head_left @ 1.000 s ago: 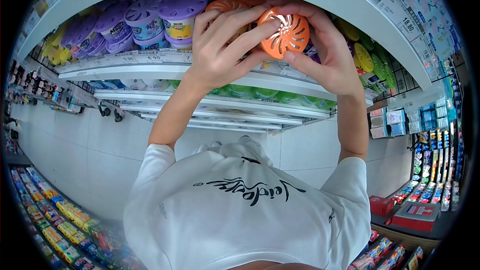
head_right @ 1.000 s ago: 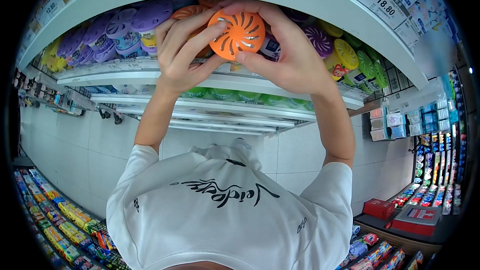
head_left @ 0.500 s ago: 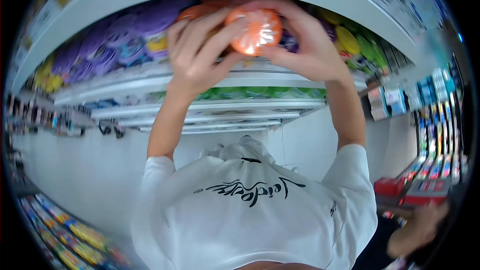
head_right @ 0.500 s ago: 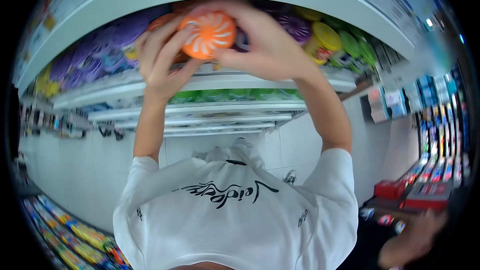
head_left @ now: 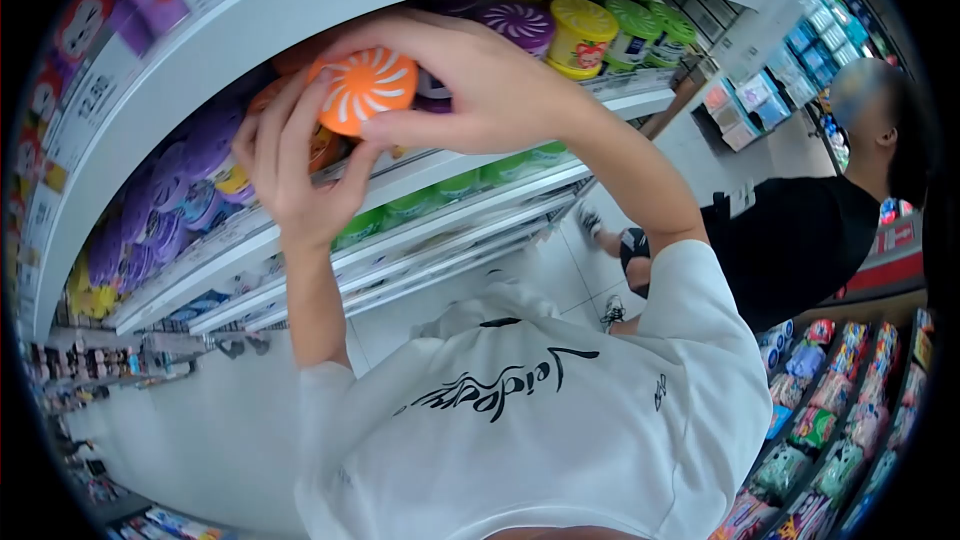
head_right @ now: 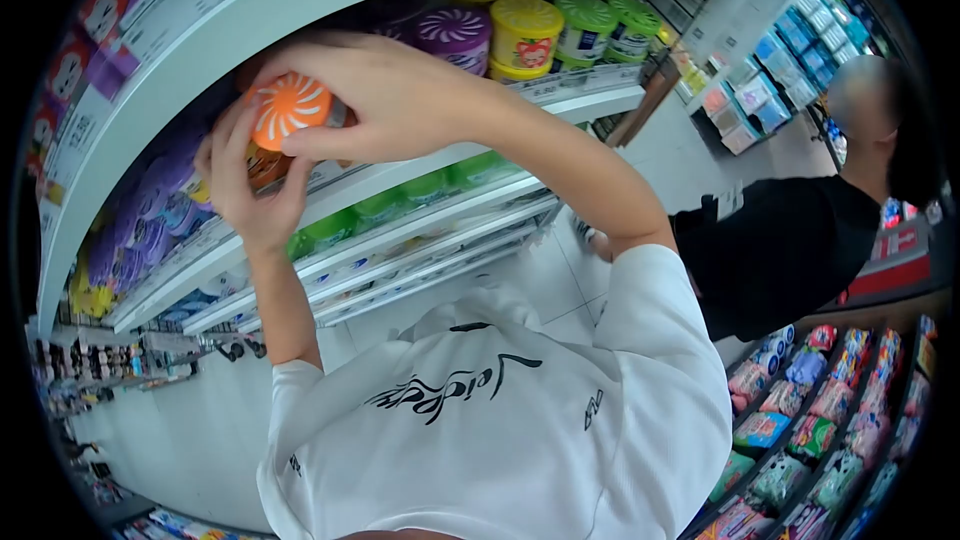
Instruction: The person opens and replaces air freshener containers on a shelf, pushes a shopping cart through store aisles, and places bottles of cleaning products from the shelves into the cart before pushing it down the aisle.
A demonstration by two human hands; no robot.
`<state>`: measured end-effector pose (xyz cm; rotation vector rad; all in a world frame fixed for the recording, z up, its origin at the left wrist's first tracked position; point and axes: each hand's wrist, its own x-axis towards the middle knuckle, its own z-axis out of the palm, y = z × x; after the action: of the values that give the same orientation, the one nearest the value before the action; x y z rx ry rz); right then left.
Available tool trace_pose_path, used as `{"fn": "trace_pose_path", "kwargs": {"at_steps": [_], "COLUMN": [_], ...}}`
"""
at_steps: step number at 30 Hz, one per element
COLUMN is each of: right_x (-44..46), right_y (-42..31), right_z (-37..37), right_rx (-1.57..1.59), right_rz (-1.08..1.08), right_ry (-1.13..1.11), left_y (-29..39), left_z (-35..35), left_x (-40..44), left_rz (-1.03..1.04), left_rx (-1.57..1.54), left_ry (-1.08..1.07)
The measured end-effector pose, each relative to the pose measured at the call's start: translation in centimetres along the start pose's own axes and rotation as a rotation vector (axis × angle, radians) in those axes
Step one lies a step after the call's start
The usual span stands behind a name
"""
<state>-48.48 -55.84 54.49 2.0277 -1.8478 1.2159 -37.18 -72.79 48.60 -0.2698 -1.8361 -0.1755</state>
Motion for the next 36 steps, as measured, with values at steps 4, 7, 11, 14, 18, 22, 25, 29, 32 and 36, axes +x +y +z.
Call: {"fn": "trace_pose_path", "kwargs": {"at_steps": [4,7,11,14,18,22,25,29,32,36], "right_x": [-0.7,-0.9,-1.1,-1.6,-3.2,-5.3,-6.8,-9.3,-13.0,-23.8], "right_y": [-1.2,-0.3,-0.2,0.2,-0.3,-1.1,-1.5,-1.7,-1.6,2.2], "right_z": [0.0,0.8,0.1,-0.6,-1.8,-2.8,-3.7,-3.6,-0.4,12.1], "right_rx": [-0.014,-0.064,-0.166,-0.215,-0.228,-0.158,-0.11,0.067,0.283,0.642], "right_rz": [-0.04,-0.102,-0.046,-0.029,-0.03,-0.044,-0.076,-0.086,-0.032,0.34], "right_ry": [0.044,0.14,0.154,0.193,0.196,0.161,0.12,0.049,-0.042,-0.301], "left_y": [0.5,0.9,0.9,0.9,1.4,3.1,4.0,4.9,7.5,13.0], "left_z": [-0.5,-1.0,-1.0,-0.7,-0.5,-1.1,-1.1,-1.3,-1.3,-2.4], "left_x": [0.1,0.4,1.2,1.6,1.2,1.9,2.2,2.7,1.8,-6.6], "left_rz": [-0.07,-0.162,-0.181,-0.181,-0.141,-0.188,-0.203,-0.218,-0.272,-0.426], "left_rx": [-0.13,-0.183,-0.031,0.101,0.292,0.35,0.431,0.501,0.506,0.397], "left_ry": [0.056,0.077,-0.017,-0.131,-0.27,-0.298,-0.335,-0.371,-0.197,-0.069]}}
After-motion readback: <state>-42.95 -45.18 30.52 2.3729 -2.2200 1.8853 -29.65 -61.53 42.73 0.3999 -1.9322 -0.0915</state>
